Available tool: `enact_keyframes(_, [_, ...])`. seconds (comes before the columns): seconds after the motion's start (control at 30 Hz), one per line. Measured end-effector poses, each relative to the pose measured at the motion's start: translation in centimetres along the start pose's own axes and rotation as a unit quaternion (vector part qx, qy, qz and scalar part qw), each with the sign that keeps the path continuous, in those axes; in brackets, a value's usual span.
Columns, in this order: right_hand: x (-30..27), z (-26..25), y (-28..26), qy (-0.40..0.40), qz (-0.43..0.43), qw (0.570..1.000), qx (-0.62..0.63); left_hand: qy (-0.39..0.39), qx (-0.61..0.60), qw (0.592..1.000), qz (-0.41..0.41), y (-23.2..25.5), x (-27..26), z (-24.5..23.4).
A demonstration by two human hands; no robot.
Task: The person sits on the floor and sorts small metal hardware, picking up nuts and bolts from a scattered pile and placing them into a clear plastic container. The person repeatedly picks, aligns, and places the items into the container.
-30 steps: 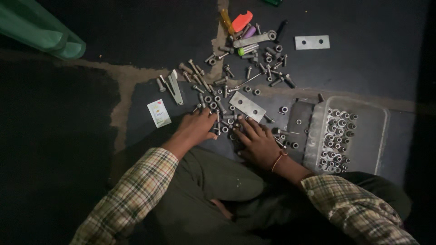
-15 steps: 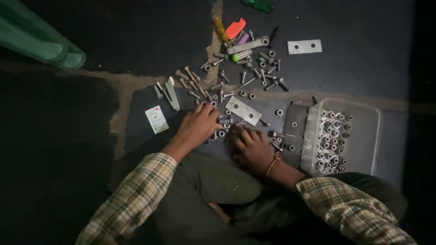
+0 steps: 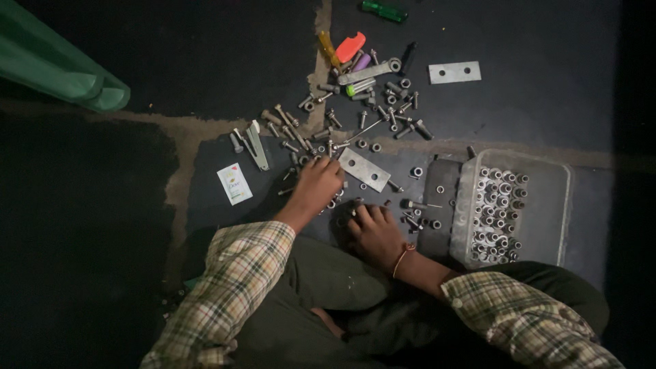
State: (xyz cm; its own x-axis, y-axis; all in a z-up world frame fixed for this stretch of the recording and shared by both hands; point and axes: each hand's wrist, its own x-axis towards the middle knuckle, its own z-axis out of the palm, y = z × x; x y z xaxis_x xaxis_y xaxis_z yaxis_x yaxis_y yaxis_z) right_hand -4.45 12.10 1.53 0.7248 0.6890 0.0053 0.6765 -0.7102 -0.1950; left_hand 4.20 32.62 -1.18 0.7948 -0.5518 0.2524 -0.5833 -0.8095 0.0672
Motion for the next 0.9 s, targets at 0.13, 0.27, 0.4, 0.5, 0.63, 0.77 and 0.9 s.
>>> enact_keyframes(0.13, [-0.1, 0.8, 0.3, 0.039, -0.013, 0.999, -0.029, 0.000, -0.008, 1.000, -0.028, 0.5, 0.8, 0.1])
enact_keyframes(0.27, [-0.2, 1.4, 0.3, 0.004, -0.006, 0.999, -0.049, -0.015, -0.037, 0.997, -0.060, 0.8, 1.6, 0.1])
enact_keyframes(0.4, [-0.4, 0.6, -0.5, -0.038, 0.014, 0.998, -0.044, -0.045, -0.059, 0.994, -0.081, 0.6, 1.9, -0.1])
enact_keyframes(0.5, [-1.1, -0.8, -1.4, -0.107, 0.044, 0.993, -0.025, -0.066, -0.072, 0.993, -0.071, 0.5, 1.9, -0.4])
enact_keyframes(0.63, [-2.2, -2.1, -2.4, -0.115, 0.064, 0.991, 0.032, -0.030, -0.102, 0.990, -0.090, 0.4, 2.4, -0.8])
enact_keyframes(0.77, [-4.2, -1.9, -3.0, -0.100, 0.094, 0.986, 0.092, -0.023, -0.207, 0.968, -0.142, 0.3, 2.6, -1.5])
enact_keyframes(0.9, [-6.4, -1.2, -2.1, -0.051, 0.135, 0.986, 0.086, 0.041, -0.283, 0.949, -0.133, 0.3, 2.8, -1.9])
